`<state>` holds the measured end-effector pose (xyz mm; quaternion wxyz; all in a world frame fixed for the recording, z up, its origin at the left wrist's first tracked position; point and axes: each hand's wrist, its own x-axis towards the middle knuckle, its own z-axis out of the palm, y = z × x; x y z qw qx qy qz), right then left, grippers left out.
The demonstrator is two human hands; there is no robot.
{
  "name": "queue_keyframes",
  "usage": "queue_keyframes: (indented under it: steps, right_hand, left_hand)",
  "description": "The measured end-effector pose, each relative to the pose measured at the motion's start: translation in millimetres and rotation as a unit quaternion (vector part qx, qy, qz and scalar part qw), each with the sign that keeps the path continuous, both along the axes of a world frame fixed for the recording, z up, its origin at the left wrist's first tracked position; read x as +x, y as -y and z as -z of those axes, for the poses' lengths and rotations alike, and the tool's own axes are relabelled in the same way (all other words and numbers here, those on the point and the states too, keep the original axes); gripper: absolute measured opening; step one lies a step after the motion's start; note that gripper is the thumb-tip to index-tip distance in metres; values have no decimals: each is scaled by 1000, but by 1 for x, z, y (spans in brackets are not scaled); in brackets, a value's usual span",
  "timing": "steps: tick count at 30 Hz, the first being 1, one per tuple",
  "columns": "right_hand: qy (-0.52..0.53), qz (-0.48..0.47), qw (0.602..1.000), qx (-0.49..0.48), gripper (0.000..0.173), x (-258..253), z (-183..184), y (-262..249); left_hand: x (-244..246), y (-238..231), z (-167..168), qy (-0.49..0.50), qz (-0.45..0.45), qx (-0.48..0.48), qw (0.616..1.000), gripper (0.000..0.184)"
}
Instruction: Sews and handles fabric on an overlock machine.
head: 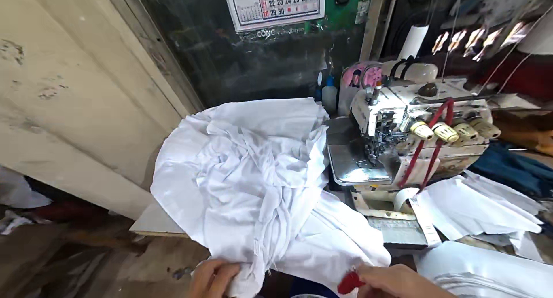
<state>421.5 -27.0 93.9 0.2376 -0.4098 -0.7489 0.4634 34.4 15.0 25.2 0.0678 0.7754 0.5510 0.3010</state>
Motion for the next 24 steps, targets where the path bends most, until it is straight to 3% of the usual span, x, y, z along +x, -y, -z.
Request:
queue_keyframes:
  steps: [2,4,6,7,9,11,12,13,14,15,16,17,19,21,24]
  right_hand:
    - [-17,13,1000,-1,25,9,-12,1]
    - [-57,36,998,10,24,6,-18,-3]
    - [-110,56,990,71,29,-27,-18,-19]
    - [-142,46,984,98,40,-49,-19,-31]
    - [-151,3,978,146,63,-86,-23,-53]
    - [-89,2,978,190,53,-98,-32,-62]
    - [-44,31,977,204,47,-93,-41,-60]
    - [3,84,969,232,41,-82,-50,-58]
    - [53,145,952,265,35,-66,-58,-56]
    - [110,197,929,294,32,-46,-65,-55]
    - [169,232,904,317,30,-25,-71,-53]
    - [224,253,878,338,29,-4,-75,-48]
    - [312,279,834,359,30,28,-70,-31]
    - [329,307,828,335,30,44,-45,-7]
    - [133,300,934,145,41,46,2,27]
  left_hand:
    - [-13,2,-73,17,44,-51,998,26]
    - [-5,3,-134,223,59,-94,969,18]
    - [35,-12,-182,478,112,-152,858,21]
    - [61,-25,-202,535,145,-167,815,22]
    - [107,-55,-234,563,179,-172,788,33]
    - [126,-96,-260,551,195,-127,801,42]
    - [113,-133,-266,534,280,-100,791,43]
    - [88,-187,-269,497,416,-75,758,47]
    - [72,-220,-282,491,445,-54,747,51]
    - [69,-220,-299,541,347,-33,765,49]
    - [77,-208,-320,590,189,-11,785,45]
    - [76,-206,-332,622,98,-2,777,44]
    - [40,-219,-324,650,94,-3,754,43]
    - [2,-216,-283,622,97,-13,777,41]
    - [-34,-188,-181,454,-68,-115,881,44]
